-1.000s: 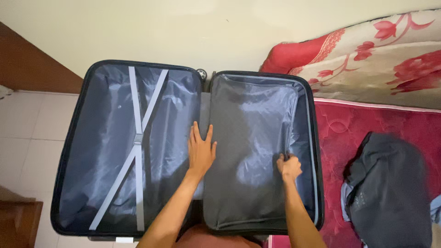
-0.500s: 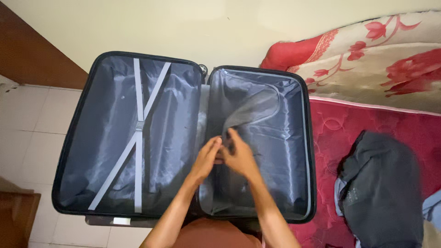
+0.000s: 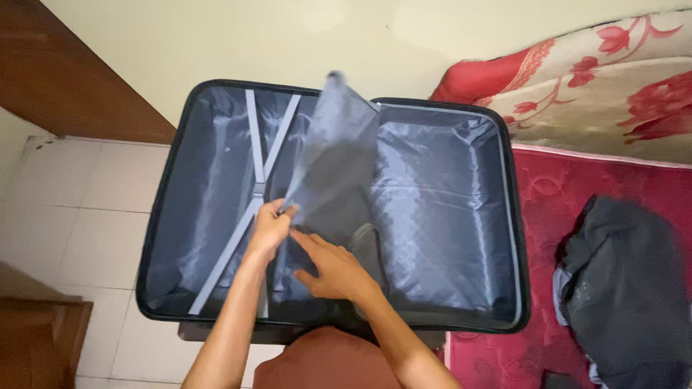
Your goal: The person unzips a yellow suitcase, adjusts the inner lining, and then folds a black t-shirt on a bed.
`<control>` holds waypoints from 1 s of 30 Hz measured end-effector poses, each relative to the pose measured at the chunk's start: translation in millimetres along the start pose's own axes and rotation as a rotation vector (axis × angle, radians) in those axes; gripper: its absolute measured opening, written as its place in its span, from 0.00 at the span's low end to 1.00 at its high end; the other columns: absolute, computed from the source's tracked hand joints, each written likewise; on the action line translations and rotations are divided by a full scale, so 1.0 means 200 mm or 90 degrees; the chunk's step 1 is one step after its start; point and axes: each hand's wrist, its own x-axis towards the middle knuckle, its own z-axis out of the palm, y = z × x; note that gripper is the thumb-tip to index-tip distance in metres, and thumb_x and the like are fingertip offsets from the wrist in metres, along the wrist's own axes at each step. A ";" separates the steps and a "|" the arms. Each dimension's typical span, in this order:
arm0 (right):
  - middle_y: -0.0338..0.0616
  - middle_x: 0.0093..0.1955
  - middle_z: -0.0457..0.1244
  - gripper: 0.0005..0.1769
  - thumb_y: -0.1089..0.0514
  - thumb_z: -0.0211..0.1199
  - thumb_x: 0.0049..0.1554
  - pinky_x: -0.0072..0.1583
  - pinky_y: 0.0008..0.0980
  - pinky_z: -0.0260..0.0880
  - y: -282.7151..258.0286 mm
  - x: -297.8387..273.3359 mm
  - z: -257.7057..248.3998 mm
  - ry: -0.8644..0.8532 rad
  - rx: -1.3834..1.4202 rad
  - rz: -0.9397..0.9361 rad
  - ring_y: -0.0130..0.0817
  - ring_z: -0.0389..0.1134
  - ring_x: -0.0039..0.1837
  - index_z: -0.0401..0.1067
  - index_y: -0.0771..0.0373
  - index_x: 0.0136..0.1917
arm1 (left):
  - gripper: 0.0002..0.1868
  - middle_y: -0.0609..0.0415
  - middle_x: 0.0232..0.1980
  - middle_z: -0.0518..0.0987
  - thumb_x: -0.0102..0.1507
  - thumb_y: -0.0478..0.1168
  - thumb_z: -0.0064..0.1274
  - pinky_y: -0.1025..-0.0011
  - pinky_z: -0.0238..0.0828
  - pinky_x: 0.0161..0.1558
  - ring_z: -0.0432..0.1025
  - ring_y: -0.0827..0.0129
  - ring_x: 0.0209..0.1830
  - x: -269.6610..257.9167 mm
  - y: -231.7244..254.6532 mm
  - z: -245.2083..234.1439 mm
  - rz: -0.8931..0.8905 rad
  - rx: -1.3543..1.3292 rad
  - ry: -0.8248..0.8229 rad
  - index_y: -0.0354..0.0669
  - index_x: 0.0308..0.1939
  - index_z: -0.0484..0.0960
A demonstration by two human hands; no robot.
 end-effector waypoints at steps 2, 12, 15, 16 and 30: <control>0.53 0.69 0.61 0.42 0.51 0.67 0.54 0.64 0.54 0.62 -0.09 0.00 0.00 0.036 -0.040 0.020 0.59 0.63 0.66 0.56 0.55 0.78 | 0.10 0.57 0.28 0.78 0.67 0.40 0.54 0.73 0.67 0.25 0.71 0.74 0.24 0.08 -0.06 -0.13 0.005 -0.057 -0.018 0.35 0.38 0.83; 0.52 0.69 0.58 0.48 0.50 0.79 0.38 0.65 0.58 0.55 -0.01 -0.06 0.00 0.360 -0.220 0.180 0.53 0.54 0.72 0.64 0.57 0.69 | 0.11 0.55 0.33 0.80 0.68 0.42 0.53 0.69 0.74 0.27 0.73 0.73 0.27 0.45 -0.26 -0.41 -0.070 0.051 0.056 0.38 0.44 0.84; 0.45 0.68 0.62 0.37 0.45 0.75 0.51 0.72 0.51 0.64 0.12 -0.05 0.08 0.235 -0.058 0.194 0.47 0.60 0.73 0.65 0.55 0.70 | 0.11 0.54 0.34 0.80 0.68 0.41 0.53 0.66 0.73 0.24 0.71 0.71 0.27 0.49 -0.28 -0.43 -0.050 0.068 0.088 0.39 0.48 0.84; 0.45 0.68 0.62 0.37 0.45 0.75 0.51 0.72 0.51 0.64 0.13 -0.04 0.14 0.235 -0.056 0.198 0.47 0.60 0.73 0.65 0.55 0.70 | 0.11 0.53 0.35 0.81 0.68 0.41 0.53 0.66 0.75 0.25 0.73 0.70 0.28 0.50 -0.29 -0.43 -0.052 0.065 0.091 0.38 0.48 0.83; 0.49 0.44 0.73 0.20 0.46 0.67 0.59 0.53 0.40 0.73 0.61 0.08 0.48 0.303 0.108 0.453 0.44 0.76 0.48 0.79 0.64 0.54 | 0.14 0.40 0.39 0.81 0.59 0.30 0.58 0.63 0.85 0.35 0.78 0.59 0.33 0.45 -0.58 -0.57 -0.194 0.043 -0.143 0.24 0.47 0.82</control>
